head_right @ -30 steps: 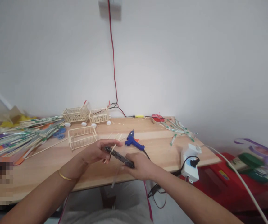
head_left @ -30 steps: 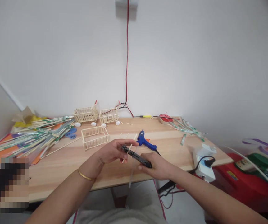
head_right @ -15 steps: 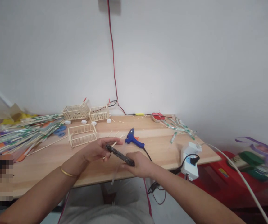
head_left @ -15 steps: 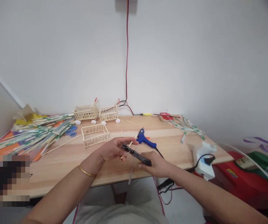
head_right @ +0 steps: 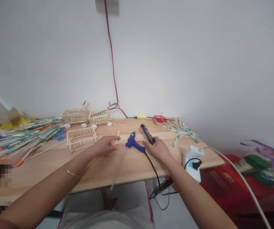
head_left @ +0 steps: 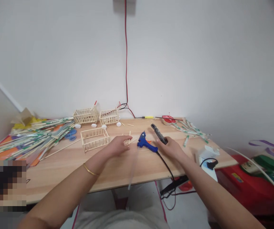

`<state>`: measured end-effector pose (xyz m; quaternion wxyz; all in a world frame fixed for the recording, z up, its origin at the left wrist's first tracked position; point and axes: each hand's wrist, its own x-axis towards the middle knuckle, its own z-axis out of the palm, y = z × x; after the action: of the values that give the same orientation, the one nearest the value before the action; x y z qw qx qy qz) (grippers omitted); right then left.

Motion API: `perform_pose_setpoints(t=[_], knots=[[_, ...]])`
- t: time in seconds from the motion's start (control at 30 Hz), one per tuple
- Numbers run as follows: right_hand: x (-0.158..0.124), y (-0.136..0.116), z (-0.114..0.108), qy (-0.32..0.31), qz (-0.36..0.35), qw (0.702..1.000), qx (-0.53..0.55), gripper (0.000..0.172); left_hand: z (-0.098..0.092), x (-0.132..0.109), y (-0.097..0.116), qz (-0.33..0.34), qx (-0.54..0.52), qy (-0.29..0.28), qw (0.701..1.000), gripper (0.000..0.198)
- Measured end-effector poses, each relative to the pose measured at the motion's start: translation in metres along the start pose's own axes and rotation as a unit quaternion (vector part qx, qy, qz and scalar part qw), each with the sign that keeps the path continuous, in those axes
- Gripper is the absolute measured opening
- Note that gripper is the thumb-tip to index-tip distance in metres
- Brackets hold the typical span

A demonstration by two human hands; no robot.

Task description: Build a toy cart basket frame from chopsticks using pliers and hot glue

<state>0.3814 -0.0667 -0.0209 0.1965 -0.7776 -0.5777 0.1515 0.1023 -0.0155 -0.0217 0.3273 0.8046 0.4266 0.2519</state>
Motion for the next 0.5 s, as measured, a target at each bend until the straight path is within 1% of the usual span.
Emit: perform_pose_setpoints(t=[0.07,0.17,0.27,0.33,0.37,0.4,0.43,0.5], knots=[[0.007,0.002,0.001,0.0,0.017,0.999,-0.045,0.074,0.006,0.007,-0.003,0.02,0.035,0.019,0.999,0.045],[0.014,0.005,0.003,0.015,0.037,0.993,-0.113,0.08,0.011,0.01,-0.007,0.035,0.061,0.022,0.997,0.041],[0.019,0.009,0.008,0.038,0.042,0.986,-0.157,0.079,0.015,0.007,-0.008,0.055,0.101,0.019,0.993,0.035],[0.021,0.011,0.011,0.057,0.043,0.981,-0.18,0.076,0.015,0.003,-0.005,0.064,0.138,0.026,0.988,0.024],[0.021,0.012,0.012,0.065,0.042,0.979,-0.19,0.075,0.013,0.001,-0.002,0.064,0.153,0.033,0.986,0.02],[0.022,0.011,0.013,0.072,0.039,0.977,-0.198,0.073,0.011,-0.002,0.001,0.061,0.162,0.041,0.984,0.02],[0.021,0.01,0.013,0.078,0.03,0.976,-0.202,0.071,0.007,-0.005,0.004,0.053,0.165,0.052,0.984,0.023],[0.021,0.005,0.012,0.1,-0.009,0.976,-0.195,0.063,-0.006,-0.013,0.009,0.039,0.17,0.086,0.981,0.03]])
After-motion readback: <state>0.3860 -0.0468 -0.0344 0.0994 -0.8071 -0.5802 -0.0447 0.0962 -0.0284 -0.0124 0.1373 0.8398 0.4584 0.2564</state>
